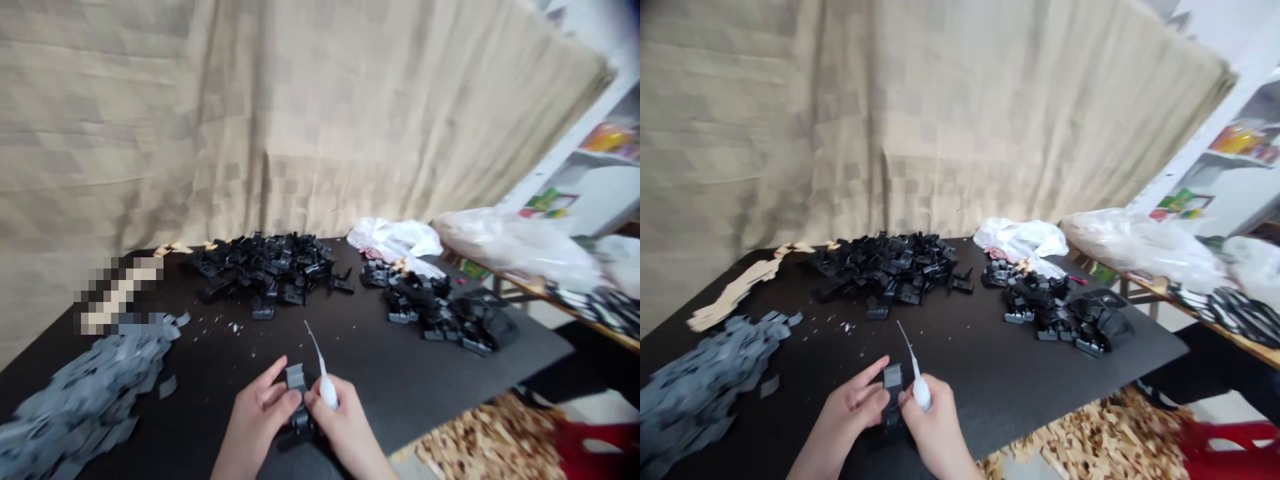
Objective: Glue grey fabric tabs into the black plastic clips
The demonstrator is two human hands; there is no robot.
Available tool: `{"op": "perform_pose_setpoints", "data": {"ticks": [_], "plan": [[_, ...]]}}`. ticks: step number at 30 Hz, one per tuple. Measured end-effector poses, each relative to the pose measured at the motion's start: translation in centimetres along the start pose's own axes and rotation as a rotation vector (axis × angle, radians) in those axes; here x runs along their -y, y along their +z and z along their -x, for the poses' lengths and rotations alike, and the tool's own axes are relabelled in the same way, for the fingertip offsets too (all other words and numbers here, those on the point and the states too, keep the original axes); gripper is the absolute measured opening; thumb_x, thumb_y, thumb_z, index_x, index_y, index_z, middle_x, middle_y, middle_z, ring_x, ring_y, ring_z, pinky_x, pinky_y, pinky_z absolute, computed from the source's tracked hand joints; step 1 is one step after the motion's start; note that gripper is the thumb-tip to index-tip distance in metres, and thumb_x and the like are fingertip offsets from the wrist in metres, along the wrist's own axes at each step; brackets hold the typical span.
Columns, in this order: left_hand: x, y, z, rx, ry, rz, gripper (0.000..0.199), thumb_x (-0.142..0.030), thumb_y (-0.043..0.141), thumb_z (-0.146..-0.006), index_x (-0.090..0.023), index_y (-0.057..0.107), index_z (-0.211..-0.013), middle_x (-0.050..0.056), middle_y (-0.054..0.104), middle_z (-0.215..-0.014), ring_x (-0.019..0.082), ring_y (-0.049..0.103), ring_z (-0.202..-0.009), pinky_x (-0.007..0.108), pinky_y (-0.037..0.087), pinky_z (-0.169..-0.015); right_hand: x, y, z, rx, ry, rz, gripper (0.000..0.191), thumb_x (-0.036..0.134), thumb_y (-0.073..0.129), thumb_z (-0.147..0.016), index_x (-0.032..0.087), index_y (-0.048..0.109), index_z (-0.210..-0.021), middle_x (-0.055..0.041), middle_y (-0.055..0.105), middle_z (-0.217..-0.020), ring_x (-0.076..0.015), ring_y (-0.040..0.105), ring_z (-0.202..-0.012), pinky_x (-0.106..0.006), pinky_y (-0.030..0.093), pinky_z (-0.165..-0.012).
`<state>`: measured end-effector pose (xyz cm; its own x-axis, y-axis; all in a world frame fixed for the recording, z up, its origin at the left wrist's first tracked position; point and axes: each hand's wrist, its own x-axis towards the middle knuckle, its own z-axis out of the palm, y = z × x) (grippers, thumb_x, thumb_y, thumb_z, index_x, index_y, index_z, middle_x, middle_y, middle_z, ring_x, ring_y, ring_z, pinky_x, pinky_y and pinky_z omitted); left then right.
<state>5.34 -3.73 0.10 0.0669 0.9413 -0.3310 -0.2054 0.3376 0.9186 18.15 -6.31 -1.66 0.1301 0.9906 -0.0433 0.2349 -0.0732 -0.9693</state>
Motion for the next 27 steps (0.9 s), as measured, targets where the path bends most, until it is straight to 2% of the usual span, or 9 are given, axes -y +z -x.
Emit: {"op": "perform_pose_setpoints", "data": {"ticks": [3, 4, 9, 11, 14, 16, 19, 23, 27], "plan": [[0.2, 0.0, -0.4, 0.002, -0.050, -0.004, 0.084, -0.052, 0.074, -0.051, -0.013, 0.051, -0.122, 0.015, 0.070, -0.091, 0.025, 0.067, -0.075, 0.032, 0.053, -0.063, 0.4, -5.6, -2.8, -0.202, 0.053, 0.333, 0.027, 0.037, 0.047, -0.075, 0.013, 0.052, -0.064, 0.0018, 0.045, -0.051, -0.0077, 0.041, -0.047, -0.017, 0.032, -0.045], [0.2, -0.2, -0.4, 0.007, -0.051, -0.036, 0.077, -0.055, 0.071, -0.053, -0.012, 0.056, -0.116, 0.015, 0.070, -0.089, 0.025, 0.067, -0.076, 0.032, 0.053, -0.064, 1.0, -8.1, -4.0, -0.292, 0.088, 0.547, 0.026, 0.036, 0.048, -0.074, 0.013, 0.056, -0.066, -0.0003, 0.051, -0.056, -0.0092, 0.046, -0.050, -0.018, 0.034, -0.048], [0.8, -1.7, 0.0, -0.105, 0.131, -0.186, 0.046, -0.056, 0.065, -0.060, -0.013, 0.069, -0.077, 0.006, 0.064, -0.056, 0.019, 0.060, -0.057, 0.025, 0.048, -0.052, 5.3, -21.2, -11.2, -0.601, 0.278, 0.890, 0.025, 0.027, 0.060, -0.064, 0.005, 0.063, -0.075, -0.0204, 0.060, -0.078, -0.0265, 0.058, -0.076, -0.031, 0.035, -0.060], [1.3, -2.1, 0.5, -0.200, 0.219, -0.195, 0.039, -0.052, 0.065, -0.063, -0.014, 0.068, -0.072, 0.002, 0.058, -0.049, 0.016, 0.055, -0.051, 0.023, 0.044, -0.049, 6.8, -24.3, -13.6, -0.659, 0.344, 0.987, 0.036, 0.029, 0.059, -0.067, 0.000, 0.064, -0.088, -0.0285, 0.056, -0.094, -0.0342, 0.055, -0.094, -0.036, 0.033, -0.065], [1.8, -2.5, 1.1, -0.255, 0.299, -0.225, 0.032, -0.046, 0.061, -0.069, -0.015, 0.066, -0.068, 0.000, 0.053, -0.046, 0.014, 0.052, -0.049, 0.021, 0.041, -0.049, 8.4, -25.8, -16.3, -0.674, 0.419, 1.089, 0.043, 0.021, 0.060, -0.067, -0.005, 0.060, -0.102, -0.0366, 0.051, -0.101, -0.0408, 0.048, -0.105, -0.042, 0.031, -0.067], [1.7, -3.0, 1.2, -0.260, 0.336, -0.260, 0.030, -0.043, 0.057, -0.074, -0.015, 0.066, -0.069, 0.000, 0.055, -0.047, 0.015, 0.053, -0.049, 0.022, 0.041, -0.050, 8.9, -24.6, -17.6, -0.664, 0.402, 1.145, 0.044, 0.019, 0.058, -0.071, -0.008, 0.057, -0.106, -0.0394, 0.049, -0.103, -0.0445, 0.045, -0.107, -0.044, 0.030, -0.067], [1.3, -4.2, 0.9, -0.324, 0.408, -0.362, 0.028, -0.040, 0.054, -0.077, -0.017, 0.066, -0.068, 0.001, 0.056, -0.050, 0.016, 0.056, -0.051, 0.022, 0.041, -0.052, 8.9, -19.7, -18.3, -0.571, 0.213, 1.202, 0.045, 0.031, 0.048, -0.081, -0.005, 0.058, -0.107, -0.0370, 0.050, -0.104, -0.0426, 0.046, -0.107, -0.042, 0.030, -0.066], [0.5, -6.3, 0.4, -0.470, 0.499, -0.661, 0.022, -0.034, 0.054, -0.077, -0.020, 0.067, -0.067, 0.001, 0.060, -0.055, 0.015, 0.053, -0.051, 0.022, 0.037, -0.053, 6.8, -9.1, -17.0, -0.236, -0.140, 1.174, 0.042, 0.045, 0.048, -0.080, 0.015, 0.061, -0.105, -0.0164, 0.063, -0.087, -0.0267, 0.059, -0.088, -0.030, 0.035, -0.063], [0.4, -8.3, -0.1, -0.569, 0.512, -0.830, 0.020, -0.031, 0.050, -0.079, -0.021, 0.067, -0.074, 0.003, 0.064, -0.066, 0.014, 0.054, -0.054, 0.023, 0.036, -0.056, 3.9, 0.7, -16.2, 0.078, -0.324, 1.093, 0.034, 0.046, 0.055, -0.074, 0.027, 0.063, -0.102, -0.0049, 0.065, -0.085, -0.0191, 0.061, -0.078, -0.023, 0.038, -0.060]]}}
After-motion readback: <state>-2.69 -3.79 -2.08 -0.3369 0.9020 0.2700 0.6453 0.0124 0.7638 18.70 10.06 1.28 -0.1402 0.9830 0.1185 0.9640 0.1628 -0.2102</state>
